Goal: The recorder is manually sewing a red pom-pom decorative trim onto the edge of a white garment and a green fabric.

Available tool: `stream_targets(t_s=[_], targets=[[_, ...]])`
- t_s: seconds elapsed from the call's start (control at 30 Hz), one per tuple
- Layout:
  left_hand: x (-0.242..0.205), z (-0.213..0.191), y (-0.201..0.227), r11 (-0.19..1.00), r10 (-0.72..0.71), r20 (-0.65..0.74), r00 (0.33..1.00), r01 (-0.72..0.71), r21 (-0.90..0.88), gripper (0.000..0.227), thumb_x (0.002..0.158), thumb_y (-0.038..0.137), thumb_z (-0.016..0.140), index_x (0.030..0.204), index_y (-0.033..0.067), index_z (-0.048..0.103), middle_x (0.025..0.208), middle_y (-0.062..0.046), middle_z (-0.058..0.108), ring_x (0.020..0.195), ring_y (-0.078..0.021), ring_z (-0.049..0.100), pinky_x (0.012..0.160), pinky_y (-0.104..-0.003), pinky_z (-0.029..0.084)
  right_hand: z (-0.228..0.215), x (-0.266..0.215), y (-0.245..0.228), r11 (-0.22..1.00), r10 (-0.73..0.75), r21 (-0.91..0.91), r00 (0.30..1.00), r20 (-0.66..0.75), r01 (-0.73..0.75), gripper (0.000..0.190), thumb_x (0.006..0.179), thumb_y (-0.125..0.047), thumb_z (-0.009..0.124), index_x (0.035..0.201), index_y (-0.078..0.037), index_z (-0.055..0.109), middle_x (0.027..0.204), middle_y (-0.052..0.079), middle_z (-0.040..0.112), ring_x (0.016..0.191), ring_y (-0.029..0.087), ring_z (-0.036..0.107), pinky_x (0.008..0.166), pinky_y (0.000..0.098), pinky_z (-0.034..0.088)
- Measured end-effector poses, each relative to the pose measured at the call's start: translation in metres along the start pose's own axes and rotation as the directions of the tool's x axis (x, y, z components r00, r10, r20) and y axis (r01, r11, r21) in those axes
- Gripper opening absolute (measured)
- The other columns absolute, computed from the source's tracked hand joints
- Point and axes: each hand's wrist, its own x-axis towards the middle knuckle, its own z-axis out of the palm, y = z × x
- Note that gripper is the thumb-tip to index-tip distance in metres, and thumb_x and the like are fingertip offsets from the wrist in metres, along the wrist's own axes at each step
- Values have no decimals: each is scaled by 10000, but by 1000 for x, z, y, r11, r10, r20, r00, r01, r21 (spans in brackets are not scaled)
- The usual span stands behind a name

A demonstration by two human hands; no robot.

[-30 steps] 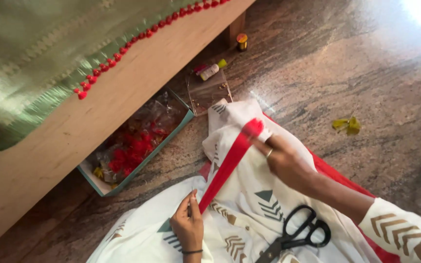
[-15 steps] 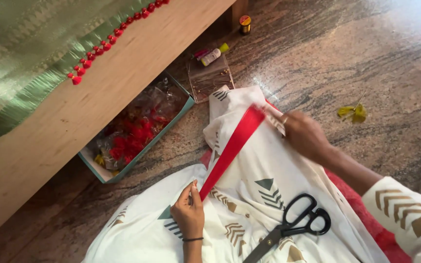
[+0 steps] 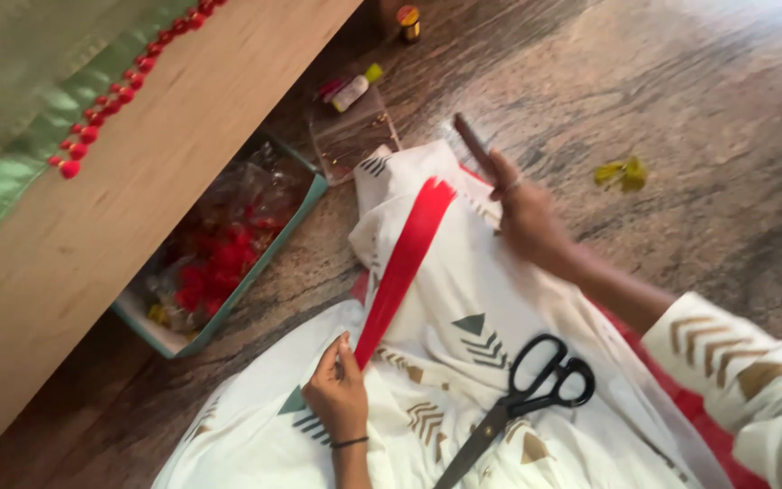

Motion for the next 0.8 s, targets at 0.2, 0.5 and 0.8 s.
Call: stream_targets(t_s=[0.2,0.5,0.8], targets=[[-1,-2,-4,1000,-26,9,1000,26,12,244,973,147,619,1084,-4,775,972,-160,793,860,-234,800,745,-323,612,9,-59,-31,353,-763,-353,484,428,867,602,969,-88,571,1541,-259,489,1358,164,581,1198,343,596,910,414,531],[-2,2,-8,999,41,-4,999,-41,-13,247,966,151,620,1085,-10,764,991,-153,788,872,-248,801,749,-318,612,-14,-8,6,935,-348,-126,923,-162,331,382,1061,-138,588,1439,-182,606,1275,147,601,1182,323,549,1007,479,481],[-6,-3,-11,993,15,-9,1000,-14,114,237,962,163,622,1053,24,790,951,-142,795,819,-256,789,704,-331,596,-21,-10,-11,928,-55,-354,983,174,115,435,1090,-130,482,1502,-257,532,944,149,534,905,295,504,772,425,491]])
